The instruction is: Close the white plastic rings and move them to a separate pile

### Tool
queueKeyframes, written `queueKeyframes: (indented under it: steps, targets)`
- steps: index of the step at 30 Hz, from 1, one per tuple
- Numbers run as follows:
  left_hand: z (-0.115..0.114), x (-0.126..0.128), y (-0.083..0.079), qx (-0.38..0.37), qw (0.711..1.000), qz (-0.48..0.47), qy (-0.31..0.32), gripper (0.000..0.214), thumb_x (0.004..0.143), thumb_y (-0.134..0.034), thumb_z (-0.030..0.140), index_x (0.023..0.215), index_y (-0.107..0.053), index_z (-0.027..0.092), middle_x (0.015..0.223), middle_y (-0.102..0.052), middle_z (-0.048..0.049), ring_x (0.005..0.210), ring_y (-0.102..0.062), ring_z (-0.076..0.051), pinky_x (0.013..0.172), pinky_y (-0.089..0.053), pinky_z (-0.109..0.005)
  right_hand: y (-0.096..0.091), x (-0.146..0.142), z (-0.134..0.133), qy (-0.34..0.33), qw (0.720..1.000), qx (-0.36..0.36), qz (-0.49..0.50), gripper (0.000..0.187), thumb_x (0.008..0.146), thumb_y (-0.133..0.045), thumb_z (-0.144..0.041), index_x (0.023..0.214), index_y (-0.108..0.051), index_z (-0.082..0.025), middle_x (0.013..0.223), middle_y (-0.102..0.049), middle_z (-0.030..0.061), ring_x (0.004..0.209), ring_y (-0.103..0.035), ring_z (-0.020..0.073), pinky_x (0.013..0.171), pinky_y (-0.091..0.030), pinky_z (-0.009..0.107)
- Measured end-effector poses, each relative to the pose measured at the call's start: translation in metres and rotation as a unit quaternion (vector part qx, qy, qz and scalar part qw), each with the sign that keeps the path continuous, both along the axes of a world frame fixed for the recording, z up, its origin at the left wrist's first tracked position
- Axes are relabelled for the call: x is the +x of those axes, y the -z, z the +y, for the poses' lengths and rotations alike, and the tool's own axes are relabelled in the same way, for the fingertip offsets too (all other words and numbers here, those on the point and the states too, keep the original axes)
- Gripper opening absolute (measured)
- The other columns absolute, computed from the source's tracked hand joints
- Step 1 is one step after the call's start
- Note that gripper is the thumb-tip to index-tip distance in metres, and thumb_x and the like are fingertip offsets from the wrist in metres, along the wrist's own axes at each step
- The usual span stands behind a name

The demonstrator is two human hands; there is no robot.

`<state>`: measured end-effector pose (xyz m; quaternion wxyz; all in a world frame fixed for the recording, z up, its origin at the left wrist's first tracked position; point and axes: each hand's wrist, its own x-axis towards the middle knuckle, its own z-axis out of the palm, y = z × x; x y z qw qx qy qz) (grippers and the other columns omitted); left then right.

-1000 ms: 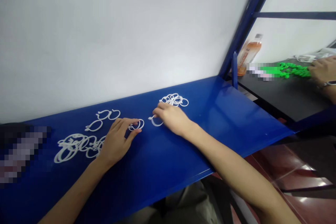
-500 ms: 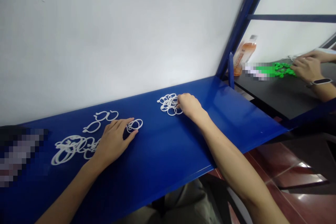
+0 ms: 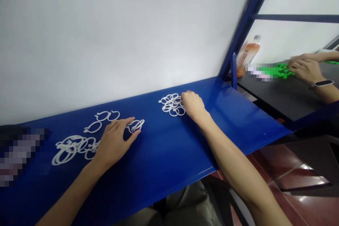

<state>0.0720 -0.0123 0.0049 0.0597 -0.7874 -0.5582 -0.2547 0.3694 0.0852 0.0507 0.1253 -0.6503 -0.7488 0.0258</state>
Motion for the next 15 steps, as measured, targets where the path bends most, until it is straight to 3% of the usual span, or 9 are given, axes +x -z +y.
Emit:
queueKeyframes:
  steps: [4, 6, 8, 12, 15]
  targets:
    - [-0.002, 0.003, -0.002, 0.008, 1.0, -0.01, 0.006, 0.043, 0.093, -0.06, 0.042, 0.128, -0.056, 0.018, 0.116, -0.07, -0.0105, 0.113, -0.062, -0.029, 0.097, -0.048, -0.048, -0.005, -0.009, -0.007, -0.005, 0.999, 0.048, 0.019, 0.01, 0.095, -0.06, -0.021, 0.095, -0.068, -0.015, 0.1, -0.068, 0.0119, 0.083, -0.064, 0.0196, 0.07, -0.043, 0.029]
    - [-0.003, 0.004, -0.002, 0.015, 1.0, -0.013, 0.018, 0.043, 0.092, -0.061, 0.041, 0.129, -0.054, 0.019, 0.117, -0.07, -0.0104, 0.113, -0.062, -0.028, 0.097, -0.048, -0.048, -0.006, -0.019, -0.013, -0.072, 0.992, 0.072, 0.074, 0.012, 0.097, -0.059, -0.024, 0.094, -0.067, -0.016, 0.098, -0.068, 0.01, 0.083, -0.063, 0.0186, 0.072, -0.044, 0.029]
    - [-0.004, 0.006, -0.002, 0.021, 0.999, -0.017, 0.036, 0.044, 0.092, -0.062, 0.04, 0.13, -0.053, 0.02, 0.119, -0.069, -0.0099, 0.112, -0.063, -0.028, 0.097, -0.049, -0.047, -0.003, -0.033, -0.023, -0.181, 0.97, 0.07, 0.145, 0.014, 0.098, -0.058, -0.028, 0.095, -0.066, -0.017, 0.097, -0.069, 0.0073, 0.085, -0.062, 0.0174, 0.077, -0.046, 0.029]
    - [-0.005, 0.006, 0.0, 0.024, 0.996, -0.026, 0.079, 0.045, 0.092, -0.063, 0.038, 0.133, -0.052, 0.022, 0.12, -0.069, -0.0084, 0.113, -0.063, -0.027, 0.097, -0.051, -0.045, 0.01, -0.059, -0.042, -0.365, 0.907, -0.022, 0.209, 0.018, 0.095, -0.064, -0.034, 0.103, -0.066, -0.017, 0.1, -0.07, 0.0064, 0.09, -0.063, 0.0173, 0.082, -0.048, 0.03]
    - [-0.005, 0.006, 0.002, 0.027, 0.996, -0.021, 0.088, 0.046, 0.091, -0.064, 0.038, 0.133, -0.052, 0.023, 0.121, -0.069, -0.0089, 0.113, -0.064, -0.027, 0.097, -0.051, -0.045, 0.02, -0.069, -0.05, -0.394, 0.883, -0.09, 0.24, 0.02, 0.091, -0.069, -0.031, 0.103, -0.065, -0.016, 0.095, -0.069, 0.0058, 0.083, -0.063, 0.0159, 0.076, -0.05, 0.028]
